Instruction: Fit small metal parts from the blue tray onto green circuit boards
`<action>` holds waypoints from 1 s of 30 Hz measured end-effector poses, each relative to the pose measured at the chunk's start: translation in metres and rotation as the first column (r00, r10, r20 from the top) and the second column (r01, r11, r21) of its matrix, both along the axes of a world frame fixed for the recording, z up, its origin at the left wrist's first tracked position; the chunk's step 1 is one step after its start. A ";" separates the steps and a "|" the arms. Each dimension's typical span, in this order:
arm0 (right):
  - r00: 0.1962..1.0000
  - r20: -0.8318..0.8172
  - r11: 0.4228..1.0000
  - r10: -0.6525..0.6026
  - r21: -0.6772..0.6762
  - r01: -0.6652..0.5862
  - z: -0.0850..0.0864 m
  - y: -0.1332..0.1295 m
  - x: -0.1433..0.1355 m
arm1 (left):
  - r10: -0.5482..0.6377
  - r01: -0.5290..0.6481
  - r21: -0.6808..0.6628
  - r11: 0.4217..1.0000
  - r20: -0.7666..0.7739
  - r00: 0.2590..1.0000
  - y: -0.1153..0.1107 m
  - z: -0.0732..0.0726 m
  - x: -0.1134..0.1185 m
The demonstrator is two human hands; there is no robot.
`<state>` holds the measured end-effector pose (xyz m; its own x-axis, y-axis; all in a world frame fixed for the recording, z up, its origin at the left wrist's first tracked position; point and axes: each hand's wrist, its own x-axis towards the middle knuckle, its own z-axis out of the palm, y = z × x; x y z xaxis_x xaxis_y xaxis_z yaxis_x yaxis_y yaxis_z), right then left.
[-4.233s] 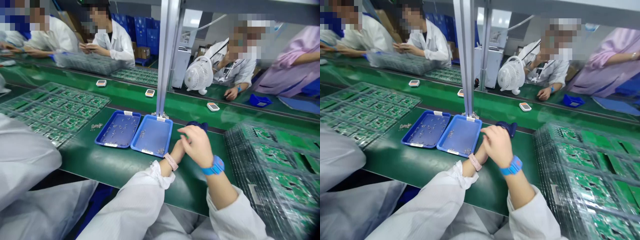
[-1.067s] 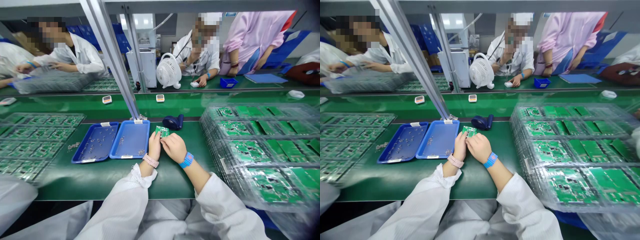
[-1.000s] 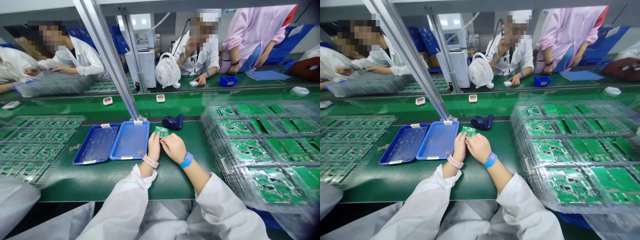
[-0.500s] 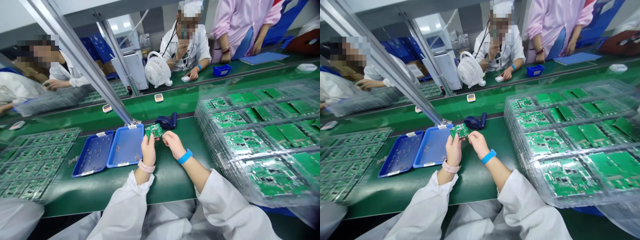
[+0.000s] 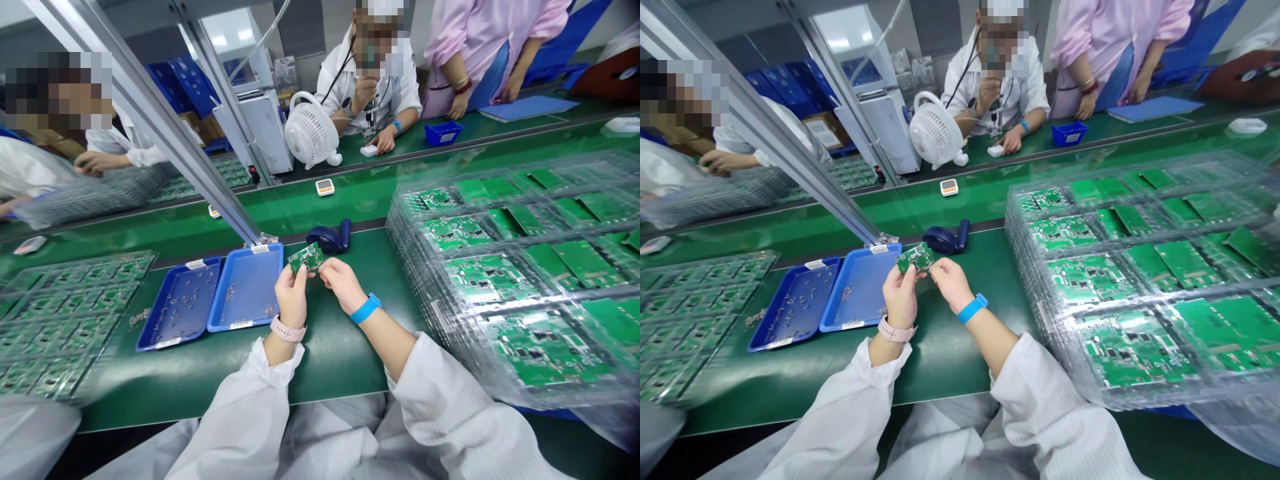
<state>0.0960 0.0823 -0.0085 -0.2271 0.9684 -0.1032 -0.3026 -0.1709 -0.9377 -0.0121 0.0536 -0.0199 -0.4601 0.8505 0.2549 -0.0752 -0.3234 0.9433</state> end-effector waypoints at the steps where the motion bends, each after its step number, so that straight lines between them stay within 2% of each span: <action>1: 1.000 0.008 1.000 0.000 -0.002 0.000 0.000 0.000 0.000 | 0.007 -0.007 0.004 1.000 -0.015 1.000 0.000 0.000 0.000; 8: 0.997 0.017 0.997 0.074 -0.016 -0.074 0.003 0.001 0.002 | 0.031 -0.029 0.012 0.999 -0.134 0.990 -0.004 0.006 0.000; 17: 0.993 -0.034 0.990 0.115 -0.082 -0.118 0.007 0.001 0.006 | 0.040 -0.038 0.018 0.999 -0.181 0.983 -0.006 0.011 0.001; 23: 0.996 -0.039 0.993 0.082 -0.081 -0.085 0.002 0.004 0.004 | 0.062 -0.062 0.002 0.998 -0.193 0.979 -0.008 0.015 0.004; 30: 0.998 -0.056 0.996 0.034 -0.083 -0.039 -0.003 0.006 0.002 | 0.059 -0.065 -0.023 0.998 -0.212 0.975 -0.010 0.011 0.008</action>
